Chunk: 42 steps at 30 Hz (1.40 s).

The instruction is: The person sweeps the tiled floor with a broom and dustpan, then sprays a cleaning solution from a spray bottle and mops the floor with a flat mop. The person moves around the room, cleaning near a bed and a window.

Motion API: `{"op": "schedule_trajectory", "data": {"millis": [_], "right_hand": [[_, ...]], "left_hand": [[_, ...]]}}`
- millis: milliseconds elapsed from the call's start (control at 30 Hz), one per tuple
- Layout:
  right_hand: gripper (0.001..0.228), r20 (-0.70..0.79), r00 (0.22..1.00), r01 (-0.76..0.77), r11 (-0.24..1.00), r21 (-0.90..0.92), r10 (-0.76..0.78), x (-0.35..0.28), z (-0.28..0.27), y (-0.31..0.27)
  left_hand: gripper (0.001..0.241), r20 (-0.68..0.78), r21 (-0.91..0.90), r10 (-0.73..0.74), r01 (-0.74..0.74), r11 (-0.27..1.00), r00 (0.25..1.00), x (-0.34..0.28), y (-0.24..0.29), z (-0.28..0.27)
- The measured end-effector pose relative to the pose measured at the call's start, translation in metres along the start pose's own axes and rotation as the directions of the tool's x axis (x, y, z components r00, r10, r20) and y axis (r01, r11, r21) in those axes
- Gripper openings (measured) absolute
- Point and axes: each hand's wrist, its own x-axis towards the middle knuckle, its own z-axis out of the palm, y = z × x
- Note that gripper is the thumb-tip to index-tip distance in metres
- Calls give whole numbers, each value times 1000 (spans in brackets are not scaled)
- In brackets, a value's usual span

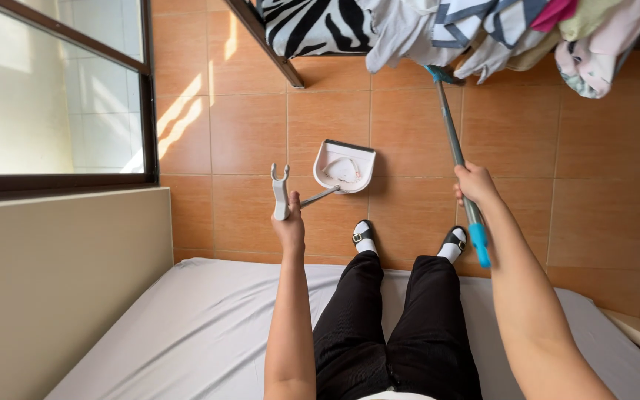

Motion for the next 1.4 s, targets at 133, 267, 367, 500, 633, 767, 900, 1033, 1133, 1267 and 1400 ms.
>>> {"op": "schedule_trajectory", "data": {"millis": [133,267,367,500,633,767,900,1033,1133,1267,1400], "right_hand": [[23,6,999,-45,995,-87,46,22,61,25],[35,147,984,-58,956,-287,104,-7,116,95],[49,264,954,-53,947,-317,142,-59,124,117],[60,347,913,-116,953,-280,213,-114,95,105],[58,348,916,-122,966,-229,199,-145,49,51],[54,261,958,-36,950,-310,122,-117,29,15],[41,200,979,38,929,-368,39,-58,51,3],[27,164,985,13,914,-405,59,-10,103,53],[35,203,964,-47,867,-496,169,-25,145,92],[43,347,897,-109,897,-429,275,-79,158,106],[61,414,860,-141,918,-371,299,-156,148,44]], "left_hand": [[42,-70,31,67,-65,997,995,24,-20,-7],[36,-75,95,165,-158,983,983,27,-5,-1],[33,-16,68,214,-213,975,977,34,-10,0],[29,5,6,312,-312,950,950,46,-13,-7],[34,-46,-28,277,-278,960,960,61,-38,-32],[36,-78,-23,129,-131,991,989,59,-40,-70],[30,-26,-39,98,-99,994,995,59,-41,-90],[30,-44,28,135,-134,991,990,55,-40,-84],[27,-37,4,226,-226,974,973,49,-31,-82],[28,-70,30,157,-155,987,985,50,-32,-84],[31,-97,-53,188,-193,980,977,50,-55,-103]]}}
